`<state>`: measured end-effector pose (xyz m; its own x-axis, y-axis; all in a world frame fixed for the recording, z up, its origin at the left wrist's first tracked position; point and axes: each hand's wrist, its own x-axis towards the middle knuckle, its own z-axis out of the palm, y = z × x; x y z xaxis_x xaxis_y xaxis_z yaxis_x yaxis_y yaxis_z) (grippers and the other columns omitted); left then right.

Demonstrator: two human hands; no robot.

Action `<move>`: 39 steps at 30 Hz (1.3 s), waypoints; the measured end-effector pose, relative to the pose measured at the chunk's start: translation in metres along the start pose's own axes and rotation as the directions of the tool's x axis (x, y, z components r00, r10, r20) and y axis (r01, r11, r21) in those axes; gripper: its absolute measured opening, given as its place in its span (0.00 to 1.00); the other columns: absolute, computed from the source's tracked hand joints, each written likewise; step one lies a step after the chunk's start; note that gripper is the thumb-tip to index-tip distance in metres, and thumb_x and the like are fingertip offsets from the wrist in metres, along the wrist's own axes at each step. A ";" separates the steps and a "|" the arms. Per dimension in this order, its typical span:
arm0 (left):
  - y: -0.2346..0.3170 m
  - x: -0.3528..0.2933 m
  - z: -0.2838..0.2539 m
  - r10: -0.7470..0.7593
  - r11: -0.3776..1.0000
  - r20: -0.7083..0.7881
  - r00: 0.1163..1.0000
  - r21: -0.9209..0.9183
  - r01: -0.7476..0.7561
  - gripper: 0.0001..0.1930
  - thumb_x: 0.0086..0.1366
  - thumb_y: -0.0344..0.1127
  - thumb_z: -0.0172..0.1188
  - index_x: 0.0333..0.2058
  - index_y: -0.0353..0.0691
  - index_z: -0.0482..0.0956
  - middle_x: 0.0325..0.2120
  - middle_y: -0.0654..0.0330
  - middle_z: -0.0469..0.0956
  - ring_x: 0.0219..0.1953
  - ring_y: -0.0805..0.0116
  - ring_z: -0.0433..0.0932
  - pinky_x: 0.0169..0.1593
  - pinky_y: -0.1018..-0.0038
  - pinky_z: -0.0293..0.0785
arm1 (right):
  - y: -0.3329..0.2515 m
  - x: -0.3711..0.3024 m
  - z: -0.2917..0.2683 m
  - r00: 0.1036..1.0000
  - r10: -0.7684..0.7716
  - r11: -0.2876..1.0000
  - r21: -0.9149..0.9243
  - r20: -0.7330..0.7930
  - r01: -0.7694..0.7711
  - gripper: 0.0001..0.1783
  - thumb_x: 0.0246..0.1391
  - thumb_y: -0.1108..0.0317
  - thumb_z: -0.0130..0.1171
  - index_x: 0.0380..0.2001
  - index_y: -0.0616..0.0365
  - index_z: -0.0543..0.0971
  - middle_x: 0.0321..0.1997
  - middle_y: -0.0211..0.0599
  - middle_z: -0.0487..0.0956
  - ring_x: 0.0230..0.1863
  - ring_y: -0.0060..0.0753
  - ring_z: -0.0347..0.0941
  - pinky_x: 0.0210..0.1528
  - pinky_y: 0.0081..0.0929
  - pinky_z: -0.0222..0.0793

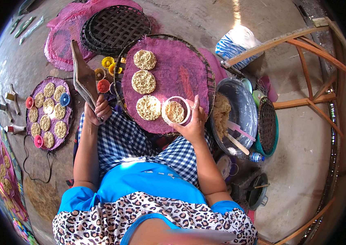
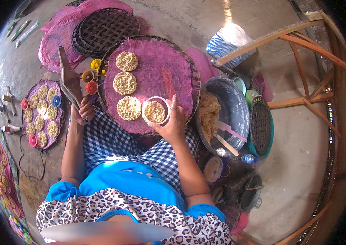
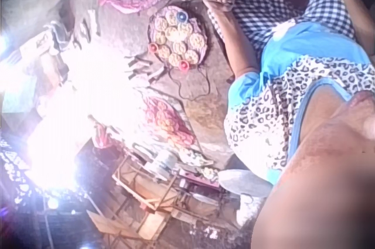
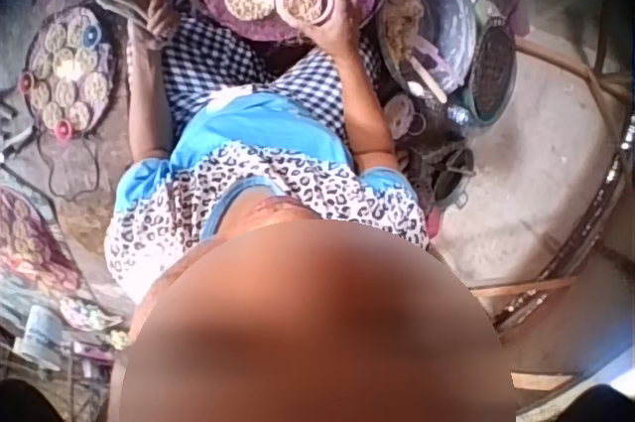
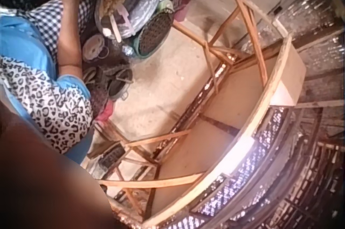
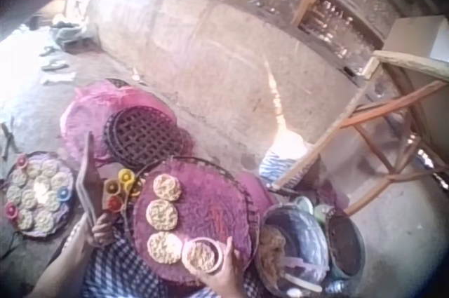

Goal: The person scoops a dough-like mixture from a metal bowl, places it into a small plastic cup, and uses a wooden press to extrude the mixture into a circular pattern onto a tray. The person repeats this process to create multiple round cakes on the tray.

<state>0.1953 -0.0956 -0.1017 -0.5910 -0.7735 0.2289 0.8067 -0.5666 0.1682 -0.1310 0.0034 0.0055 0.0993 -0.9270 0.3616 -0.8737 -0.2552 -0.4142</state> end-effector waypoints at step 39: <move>-0.185 0.022 0.113 -0.858 0.388 -0.269 0.438 0.220 0.895 0.34 0.63 0.62 0.23 0.21 0.37 0.67 0.10 0.61 0.63 0.09 0.71 0.62 0.13 0.77 0.58 | 0.039 -0.026 -0.076 0.923 0.385 -0.214 0.973 0.006 0.083 0.59 0.32 0.26 0.53 0.62 0.52 0.50 0.61 0.53 0.58 0.62 0.49 0.54 0.62 0.51 0.48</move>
<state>0.0334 0.0242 -0.0192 -0.9507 0.0714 -0.3019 -0.2166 -0.8495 0.4812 -0.2038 0.0384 0.0440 -0.2422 -0.9554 0.1691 0.6587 -0.2899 -0.6943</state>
